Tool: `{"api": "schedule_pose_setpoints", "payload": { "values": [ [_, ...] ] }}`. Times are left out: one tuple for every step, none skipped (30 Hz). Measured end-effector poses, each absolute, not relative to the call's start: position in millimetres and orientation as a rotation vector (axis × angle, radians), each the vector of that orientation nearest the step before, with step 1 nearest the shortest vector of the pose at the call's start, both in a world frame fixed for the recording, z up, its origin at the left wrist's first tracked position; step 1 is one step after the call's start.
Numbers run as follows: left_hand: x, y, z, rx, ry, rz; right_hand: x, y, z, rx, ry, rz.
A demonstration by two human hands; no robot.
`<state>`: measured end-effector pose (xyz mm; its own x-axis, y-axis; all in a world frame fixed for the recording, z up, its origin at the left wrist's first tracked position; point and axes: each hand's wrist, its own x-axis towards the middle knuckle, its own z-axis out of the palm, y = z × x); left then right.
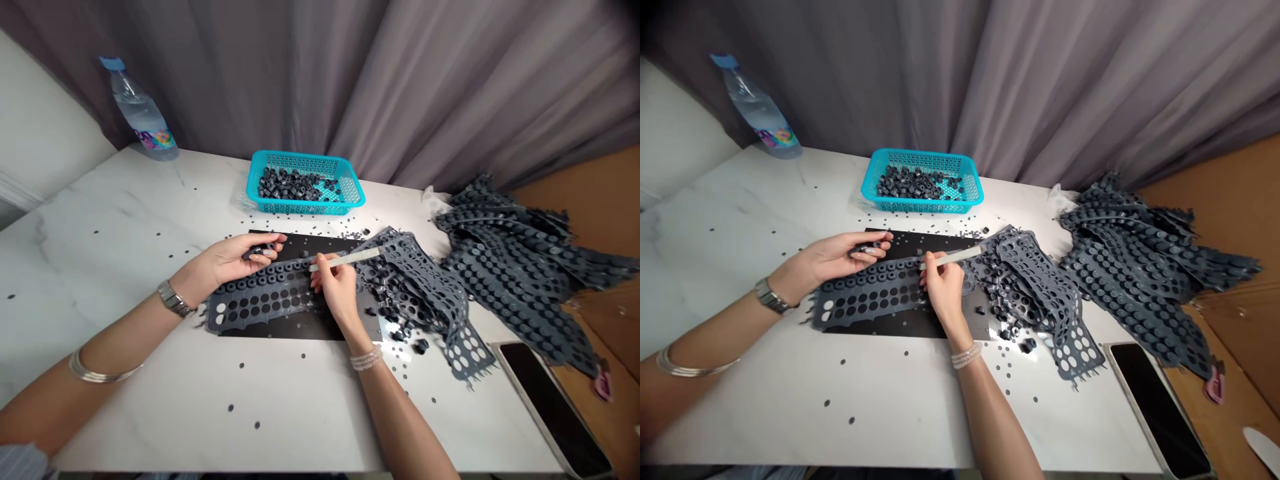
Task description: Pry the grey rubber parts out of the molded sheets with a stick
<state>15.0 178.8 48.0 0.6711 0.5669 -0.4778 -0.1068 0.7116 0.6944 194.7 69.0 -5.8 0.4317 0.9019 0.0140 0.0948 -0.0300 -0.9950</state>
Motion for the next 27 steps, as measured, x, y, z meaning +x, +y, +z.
{"api": "schedule_pose_setpoints", "payload": {
  "values": [
    [16.1,175.9,47.4,0.791,0.783,0.433,195.4,68.6,-5.0,-1.449,-0.907,0.841],
    [17.1,173.4,46.7,0.922,0.831,0.446,196.2,68.4,-4.1,-1.434,-0.882,0.844],
    [18.3,171.7,46.1,1.065,0.882,0.449,197.3,68.3,-3.3,-1.423,-0.857,0.837],
    [20.2,171.3,45.6,1.211,0.930,0.440,198.6,68.4,-2.7,-1.413,-0.833,0.826],
    [22.9,172.5,44.9,1.364,0.974,0.428,200.3,68.6,-2.2,-1.401,-0.806,0.811],
    [26.7,175.5,44.1,1.528,1.015,0.429,202.1,68.8,-1.9,-1.387,-0.780,0.797],
    [31.7,180.3,43.0,1.693,1.050,0.448,204.0,69.1,-1.8,-1.369,-0.754,0.784],
    [38.0,186.7,41.5,1.839,1.076,0.486,206.0,69.2,-1.8,-1.349,-0.729,0.778],
    [45.4,194.1,39.5,1.957,1.094,0.534,207.8,69.2,-1.7,-1.331,-0.709,0.775],
    [53.6,201.9,37.0,2.020,1.097,0.572,209.4,69.1,-1.6,-1.320,-0.696,0.773],
    [62.0,209.5,34.0,2.042,1.087,0.593,210.7,68.9,-1.3,-1.315,-0.688,0.772],
    [70.1,216.5,30.6,2.036,1.069,0.600,211.6,68.5,-0.9,-1.314,-0.686,0.772],
    [77.4,222.4,27.1,2.014,1.050,0.602,212.2,68.2,-0.2,-1.315,-0.684,0.771],
    [83.5,227.2,23.5,1.989,1.035,0.607,212.6,67.8,0.5,-1.317,-0.680,0.769],
    [88.2,230.7,20.3,1.954,1.023,0.617,212.8,67.4,1.3,-1.317,-0.674,0.768],
    [91.3,233.1,17.6,1.909,1.012,0.628,212.8,67.2,2.0,-1.314,-0.664,0.768],
    [92.8,234.5,15.6,1.853,1.001,0.639,212.9,67.0,2.4,-1.309,-0.655,0.768],
    [92.9,235.1,14.5,1.786,0.988,0.648,213.0,67.0,2.7,-1.304,-0.648,0.766],
    [91.6,234.9,14.5,1.710,0.974,0.652,213.2,67.1,2.6,-1.300,-0.645,0.764],
    [89.2,233.9,15.7,1.624,0.955,0.649,213.4,67.2,2.2,-1.298,-0.644,0.765],
    [85.7,232.0,18.0,1.531,0.931,0.637,213.7,67.4,1.7,-1.296,-0.642,0.766],
    [81.4,229.2,21.6,1.433,0.901,0.617,214.0,67.6,1.2,-1.293,-0.641,0.769],
    [76.5,225.3,26.1,1.333,0.865,0.594,214.2,67.8,0.8,-1.286,-0.638,0.776],
    [71.2,220.2,31.6,1.234,0.826,0.570,214.3,67.9,0.5,-1.275,-0.634,0.785],
    [65.8,213.9,37.7,1.137,0.787,0.550,214.3,67.9,0.5,-1.260,-0.631,0.794],
    [60.6,206.4,44.1,1.046,0.753,0.536,214.3,67.9,0.6,-1.245,-0.630,0.804],
    [55.8,197.9,50.7,0.960,0.725,0.528,214.2,67.8,0.8,-1.231,-0.628,0.811]
  ]
}}
